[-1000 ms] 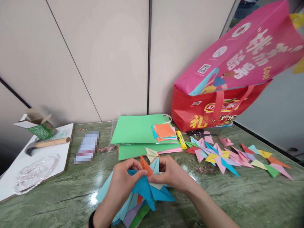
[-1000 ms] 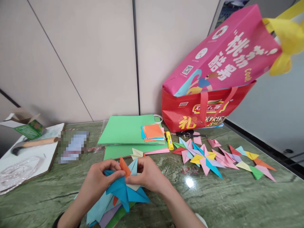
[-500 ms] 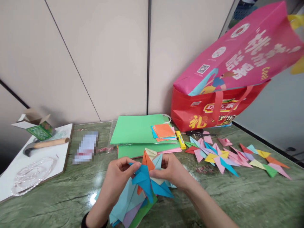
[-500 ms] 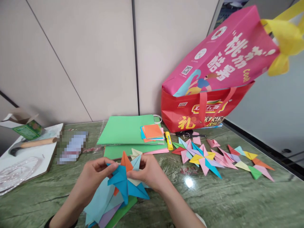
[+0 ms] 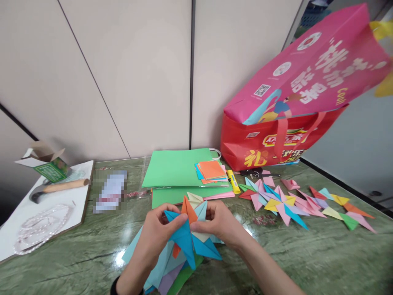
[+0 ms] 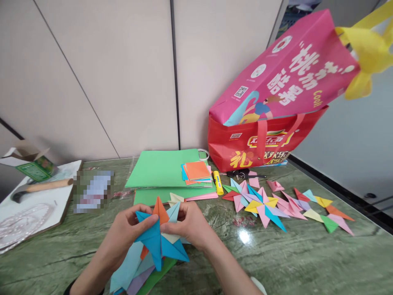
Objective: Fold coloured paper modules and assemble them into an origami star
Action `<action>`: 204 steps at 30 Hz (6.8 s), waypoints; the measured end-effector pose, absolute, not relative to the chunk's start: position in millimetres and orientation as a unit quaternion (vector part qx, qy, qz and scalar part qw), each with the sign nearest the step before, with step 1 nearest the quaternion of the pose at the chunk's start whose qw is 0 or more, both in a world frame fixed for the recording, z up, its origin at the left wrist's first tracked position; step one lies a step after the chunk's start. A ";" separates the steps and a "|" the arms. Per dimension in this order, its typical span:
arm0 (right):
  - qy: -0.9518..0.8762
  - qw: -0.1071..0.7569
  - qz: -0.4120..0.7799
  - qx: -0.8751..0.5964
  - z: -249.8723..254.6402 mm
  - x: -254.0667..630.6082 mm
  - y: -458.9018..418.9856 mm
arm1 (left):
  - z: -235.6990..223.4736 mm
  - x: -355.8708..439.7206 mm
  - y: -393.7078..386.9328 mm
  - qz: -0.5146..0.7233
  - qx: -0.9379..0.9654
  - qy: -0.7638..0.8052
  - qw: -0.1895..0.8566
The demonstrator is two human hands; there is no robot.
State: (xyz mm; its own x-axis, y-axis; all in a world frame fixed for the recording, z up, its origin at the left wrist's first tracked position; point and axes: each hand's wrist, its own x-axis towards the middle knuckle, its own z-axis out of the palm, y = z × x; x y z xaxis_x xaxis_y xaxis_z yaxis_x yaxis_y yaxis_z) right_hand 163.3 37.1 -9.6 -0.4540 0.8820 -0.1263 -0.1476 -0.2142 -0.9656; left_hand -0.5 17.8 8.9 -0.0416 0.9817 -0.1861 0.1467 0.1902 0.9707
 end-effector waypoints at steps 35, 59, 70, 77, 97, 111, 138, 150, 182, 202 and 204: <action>-0.516 0.383 0.684 -0.344 -7.8 163.1 35.8 | 6.9 9.1 13.0 0.505 0.485 0.594 0.397; -0.507 0.382 0.678 -0.371 -13.8 165.1 39.4 | 5.1 3.7 15.9 0.427 0.436 0.588 0.530; -0.531 0.306 0.697 -0.373 -16.6 170.4 42.5 | 5.0 -2.0 17.8 0.314 0.620 0.585 0.418; -0.543 0.301 0.694 -0.366 -17.0 169.9 41.9 | 0.6 -3.9 17.0 0.309 0.615 0.574 0.444; -0.559 0.383 0.618 -0.400 -13.9 167.4 43.0 | 15.8 0.5 16.4 0.374 0.505 0.528 0.572; -0.566 0.343 0.649 -0.375 -16.7 166.8 42.8 | 9.5 6.6 15.5 0.376 0.505 0.534 0.564; -0.331 0.496 0.682 -0.423 -28.3 224.1 76.0 | -19.6 8.8 21.8 0.375 0.513 0.524 0.567; -0.344 0.464 0.714 -0.396 -29.5 204.2 69.4 | -24.0 19.8 20.1 0.348 0.535 0.445 0.628; -0.365 0.420 0.771 -0.310 -23.9 184.0 55.2 | 4.1 16.6 13.9 0.376 0.499 0.425 0.655; -0.494 0.412 0.648 -0.409 -20.2 187.8 55.8 | 15.7 -10.0 26.6 0.580 0.386 0.485 0.529; -0.506 0.414 0.634 -0.414 -19.4 186.8 55.4 | 18.3 -9.9 25.9 0.574 0.398 0.485 0.526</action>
